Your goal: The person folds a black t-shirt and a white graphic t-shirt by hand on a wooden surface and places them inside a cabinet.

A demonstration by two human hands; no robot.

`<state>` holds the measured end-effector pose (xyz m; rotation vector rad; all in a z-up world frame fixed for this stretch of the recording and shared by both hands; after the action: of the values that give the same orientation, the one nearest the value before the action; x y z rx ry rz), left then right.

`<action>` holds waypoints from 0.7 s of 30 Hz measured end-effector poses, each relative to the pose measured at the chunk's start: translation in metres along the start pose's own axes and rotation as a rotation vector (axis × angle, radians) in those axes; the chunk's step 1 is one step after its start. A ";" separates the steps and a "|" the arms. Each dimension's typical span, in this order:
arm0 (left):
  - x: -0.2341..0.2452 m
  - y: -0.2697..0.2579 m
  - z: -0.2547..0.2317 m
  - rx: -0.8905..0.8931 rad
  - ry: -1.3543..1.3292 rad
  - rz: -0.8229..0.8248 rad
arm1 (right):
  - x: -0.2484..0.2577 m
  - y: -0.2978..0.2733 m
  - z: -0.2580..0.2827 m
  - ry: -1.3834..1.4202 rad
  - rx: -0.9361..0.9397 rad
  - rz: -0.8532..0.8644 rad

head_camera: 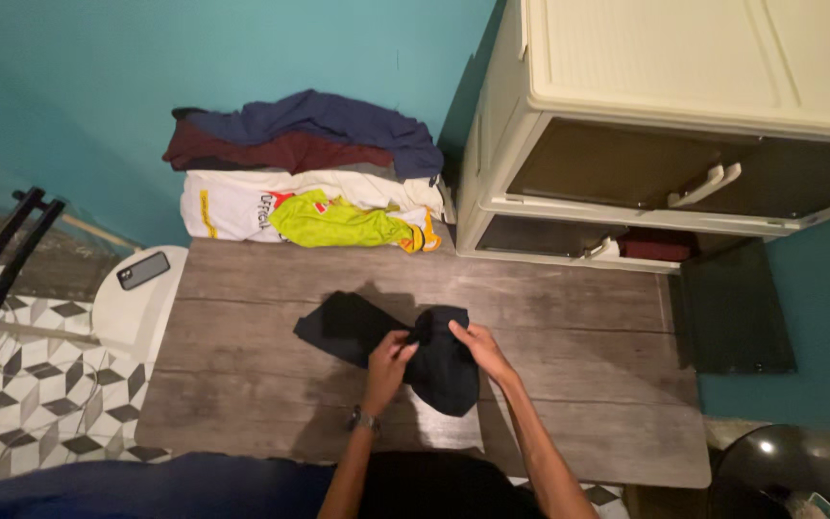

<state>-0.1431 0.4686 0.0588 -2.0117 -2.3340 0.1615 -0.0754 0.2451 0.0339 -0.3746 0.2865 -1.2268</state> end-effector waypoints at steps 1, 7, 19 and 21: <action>0.003 -0.002 -0.010 0.005 -0.001 -0.005 | 0.001 -0.003 0.005 -0.001 -0.005 0.004; 0.003 0.000 -0.029 -0.027 -0.257 0.027 | 0.009 -0.018 0.042 0.126 0.197 0.073; 0.010 0.011 -0.028 0.015 0.030 -0.075 | 0.038 -0.001 0.036 -0.025 0.414 -0.305; 0.002 0.005 -0.035 0.028 -0.093 -0.078 | 0.016 -0.005 0.027 -0.172 0.374 -0.122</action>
<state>-0.1343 0.4728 0.0926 -1.9373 -2.4455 0.2883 -0.0635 0.2322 0.0600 -0.1723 -0.1165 -1.3273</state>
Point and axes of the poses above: each hand's wrist, its own y-axis towards the middle knuckle, its own x-axis out of the back of the hand, z = x × y, the point moved 5 cm from there along y, towards the middle knuckle, and after that the axes turned 1 degree about -y, right-handed, at the moved point
